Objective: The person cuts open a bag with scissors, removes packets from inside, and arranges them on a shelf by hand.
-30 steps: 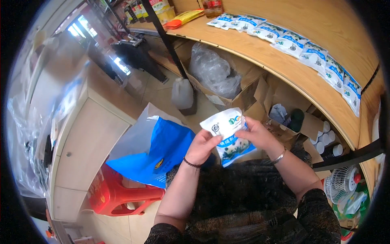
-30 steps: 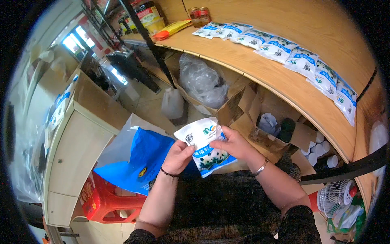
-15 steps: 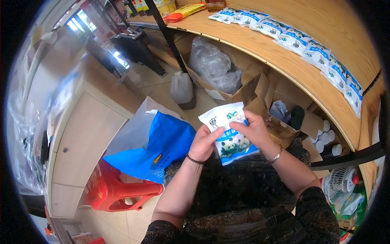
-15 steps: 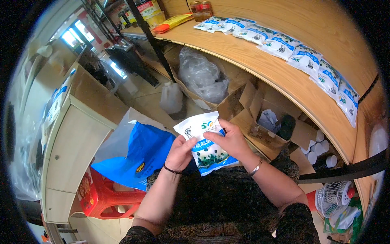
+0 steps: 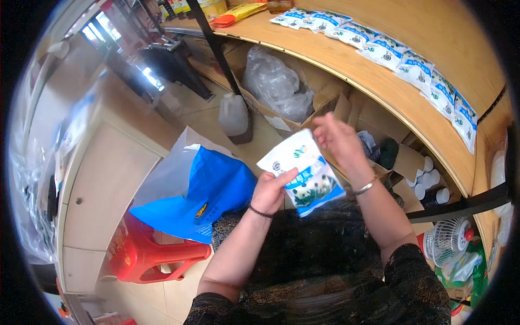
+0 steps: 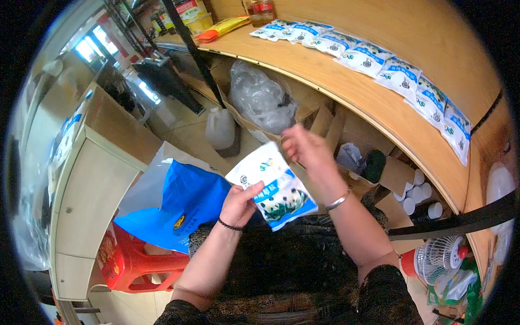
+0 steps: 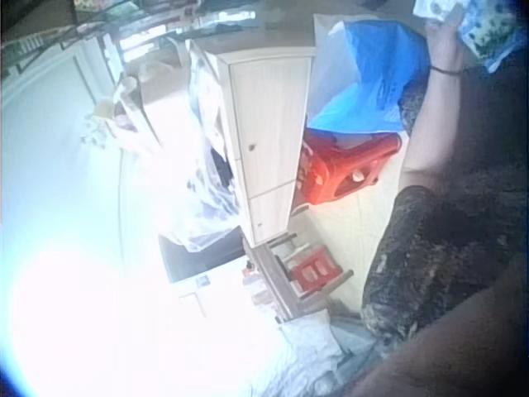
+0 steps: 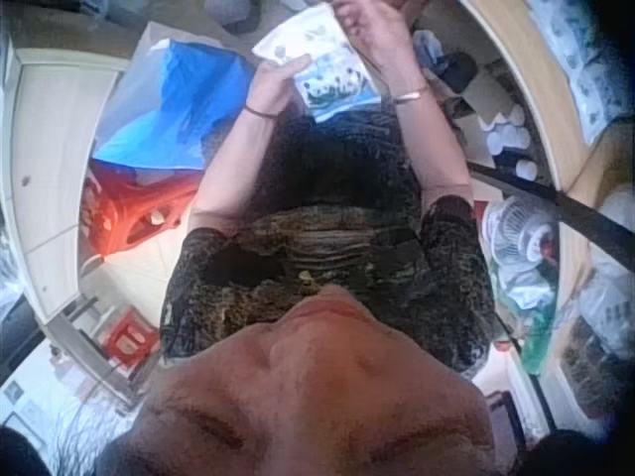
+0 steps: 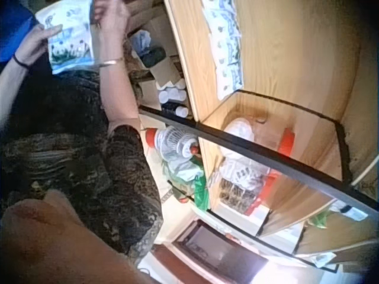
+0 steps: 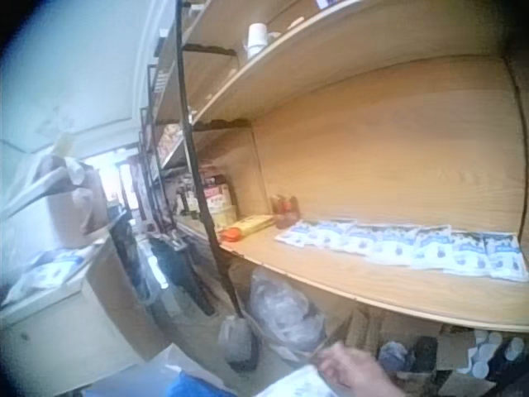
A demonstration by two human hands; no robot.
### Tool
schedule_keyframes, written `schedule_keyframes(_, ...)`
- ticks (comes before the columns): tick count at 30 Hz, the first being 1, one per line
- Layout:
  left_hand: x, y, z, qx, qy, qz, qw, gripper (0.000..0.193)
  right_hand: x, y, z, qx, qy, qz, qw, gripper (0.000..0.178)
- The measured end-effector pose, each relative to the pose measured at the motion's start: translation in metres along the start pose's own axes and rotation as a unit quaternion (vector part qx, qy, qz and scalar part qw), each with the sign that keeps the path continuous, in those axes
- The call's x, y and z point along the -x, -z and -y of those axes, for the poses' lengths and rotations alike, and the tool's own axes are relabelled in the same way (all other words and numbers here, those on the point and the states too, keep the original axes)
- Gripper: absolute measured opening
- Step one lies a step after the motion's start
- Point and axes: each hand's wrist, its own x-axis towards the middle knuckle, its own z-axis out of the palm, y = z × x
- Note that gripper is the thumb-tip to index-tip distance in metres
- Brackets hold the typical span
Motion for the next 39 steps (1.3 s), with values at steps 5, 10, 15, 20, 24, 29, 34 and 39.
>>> schedule_keyframes(5, -0.006, 0.022, -0.011, 0.091, -0.093, -0.066, 0.989, 0.041, 0.008, 0.005, -0.022, -0.044, -0.106, 0.001, 0.993, 0.052)
schedule_keyframes(10, -0.007, 0.014, -0.008, 0.172, -0.116, -0.062, 0.976, 0.043, 0.032, -0.021, -0.066, -0.160, -0.101, 0.133, 0.973, 0.035)
schedule_keyframes(15, -0.005, 0.033, -0.018, 0.163, -0.094, 0.013, 0.982, 0.041, 0.021, -0.002, -0.036, -0.058, -0.056, 0.088, 0.993, 0.026)
schedule_keyframes(20, 0.004, 0.026, -0.042, -0.344, -0.279, -0.108, 0.890, 0.067, 0.021, 0.023, 0.006, 0.120, 0.021, 0.078, 0.989, 0.022)
schedule_keyframes(24, 0.002, 0.003, -0.028, -0.664, -0.264, -0.018, 0.700, 0.077, 0.033, 0.014, 0.004, 0.308, -0.008, 0.201, 0.930, 0.021)
schedule_keyframes(29, 0.000, 0.003, -0.008, -0.317, -0.008, 0.089, 0.944, 0.043, 0.035, 0.008, 0.002, 0.323, -0.008, 0.225, 0.919, 0.023)
schedule_keyframes(34, -0.003, 0.005, -0.008, -0.122, -0.058, 0.005, 0.991, 0.040, 0.027, 0.007, -0.007, 0.105, -0.009, 0.179, 0.978, 0.034)
schedule_keyframes(39, -0.003, 0.004, 0.005, -0.017, -0.029, -0.002, 0.999, 0.033, 0.044, -0.020, -0.039, 0.171, 0.071, 0.067, 0.980, 0.022)
